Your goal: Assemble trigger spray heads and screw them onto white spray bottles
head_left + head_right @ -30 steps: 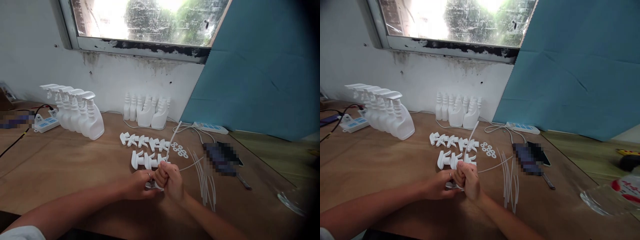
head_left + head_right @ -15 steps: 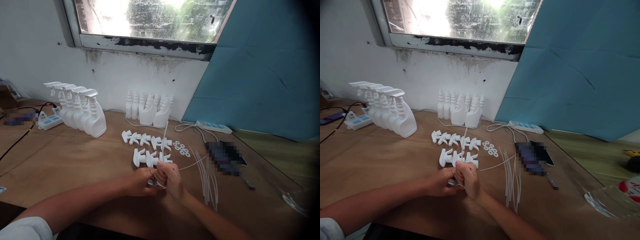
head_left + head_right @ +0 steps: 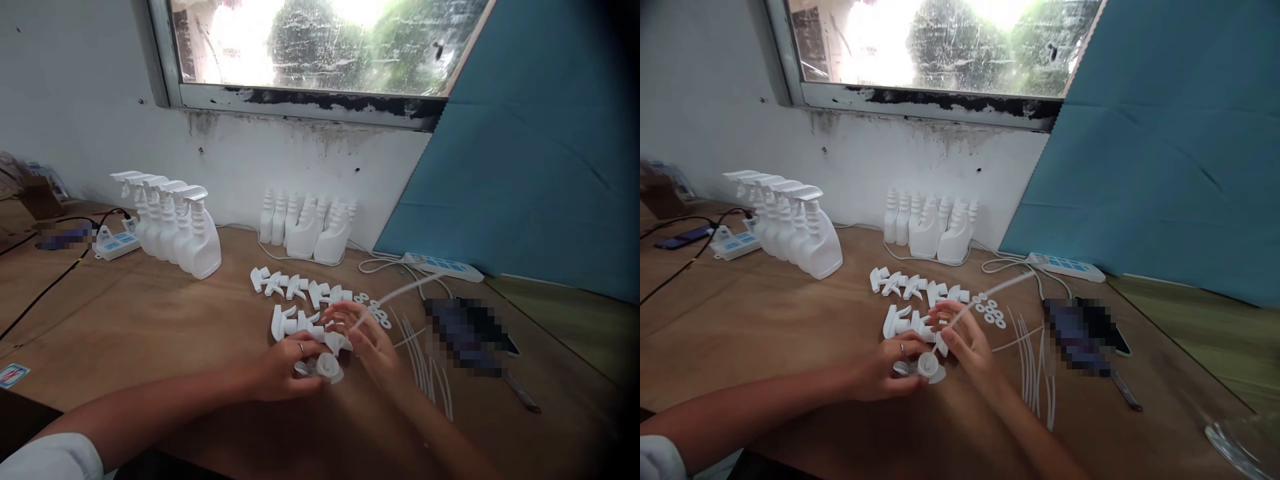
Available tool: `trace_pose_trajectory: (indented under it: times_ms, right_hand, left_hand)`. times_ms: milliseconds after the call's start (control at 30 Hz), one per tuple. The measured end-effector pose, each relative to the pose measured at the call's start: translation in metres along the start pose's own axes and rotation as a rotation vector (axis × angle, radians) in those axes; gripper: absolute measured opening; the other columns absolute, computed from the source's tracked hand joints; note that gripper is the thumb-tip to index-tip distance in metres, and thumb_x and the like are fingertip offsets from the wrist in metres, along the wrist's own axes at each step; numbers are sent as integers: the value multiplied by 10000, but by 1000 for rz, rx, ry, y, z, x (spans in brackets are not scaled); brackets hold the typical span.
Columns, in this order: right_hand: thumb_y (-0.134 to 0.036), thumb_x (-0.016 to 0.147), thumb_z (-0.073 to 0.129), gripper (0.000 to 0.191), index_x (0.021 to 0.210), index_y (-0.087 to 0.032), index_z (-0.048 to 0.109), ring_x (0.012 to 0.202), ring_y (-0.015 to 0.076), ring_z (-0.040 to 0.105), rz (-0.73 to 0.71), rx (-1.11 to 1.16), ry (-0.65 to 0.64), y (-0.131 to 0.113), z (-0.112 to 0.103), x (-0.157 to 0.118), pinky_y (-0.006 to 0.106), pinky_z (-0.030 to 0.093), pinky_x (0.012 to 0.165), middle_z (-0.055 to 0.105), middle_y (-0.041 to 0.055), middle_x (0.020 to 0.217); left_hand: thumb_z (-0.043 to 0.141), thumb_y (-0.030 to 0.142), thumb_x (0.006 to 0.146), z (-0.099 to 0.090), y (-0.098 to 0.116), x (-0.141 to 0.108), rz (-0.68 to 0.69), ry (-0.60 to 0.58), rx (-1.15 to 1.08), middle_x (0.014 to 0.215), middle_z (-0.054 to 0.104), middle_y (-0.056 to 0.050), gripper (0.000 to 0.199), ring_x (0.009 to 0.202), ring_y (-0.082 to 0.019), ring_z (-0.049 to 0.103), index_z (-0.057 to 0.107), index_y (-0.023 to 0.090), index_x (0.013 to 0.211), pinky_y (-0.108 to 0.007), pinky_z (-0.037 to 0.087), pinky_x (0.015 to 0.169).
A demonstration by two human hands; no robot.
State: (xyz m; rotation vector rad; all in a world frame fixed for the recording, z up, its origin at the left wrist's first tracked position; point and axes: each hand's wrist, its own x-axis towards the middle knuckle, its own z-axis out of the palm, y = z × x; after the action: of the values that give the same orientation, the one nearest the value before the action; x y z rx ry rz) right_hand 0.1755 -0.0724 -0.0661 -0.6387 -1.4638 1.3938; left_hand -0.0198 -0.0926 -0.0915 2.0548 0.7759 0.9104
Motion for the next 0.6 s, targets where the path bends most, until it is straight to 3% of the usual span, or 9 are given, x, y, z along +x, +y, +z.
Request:
trace_pose_trajectory:
  times_ms: [133,233,333,400,467,600]
  right_hand:
    - [-449,713,785,566,1207,-283,563,1113,250,591,122,-68,-101,-3,-21,-7,339,517,870,603,85,1229]
    - [-364,669,828,471,1083,-261,629,954,217,651,174,-69,47,1,-26,-10,297,531,785,681,47,1061]
    - [-390,682,806,377,980,-229,640,788,189,658,147,-39,257,1,-36,-9,284,520,712,706,27,883]
    - [-426,676,797,387,957,-220,629,775,192,653,95,-49,371,-1,-49,-8,291,513,709,707,30,858]
    - [-439,678,789,407,974,-216,621,794,195,646,22,-138,477,-4,-66,-7,292,505,715,699,34,884]
    - [-423,698,772,421,1025,-209,615,803,176,622,-86,-375,621,-9,-99,-7,275,490,705,664,28,948]
  left_hand:
    - [656,326,831,-6,12,19,105,176,69,1077,608,-94,294,1058,-231,534,643,193,1093,-368,443,959]
    - [606,378,870,-8,14,43,183,159,149,1093,580,-90,277,1066,-235,520,639,212,1090,-384,425,977]
    - [536,414,907,-22,0,81,266,149,183,1161,562,-94,387,1089,-226,527,534,224,1244,-363,436,969]
    - [489,429,926,-42,-18,114,195,327,242,1165,560,-98,424,1028,-209,554,470,214,1292,-338,468,905]
    - [551,415,892,-69,-41,151,-21,571,451,1189,553,-102,452,1033,-215,553,461,207,1282,-346,454,921]
    - [663,362,804,-121,-83,209,-176,679,539,1294,502,-175,591,1241,-335,407,436,136,1301,-470,352,1023]
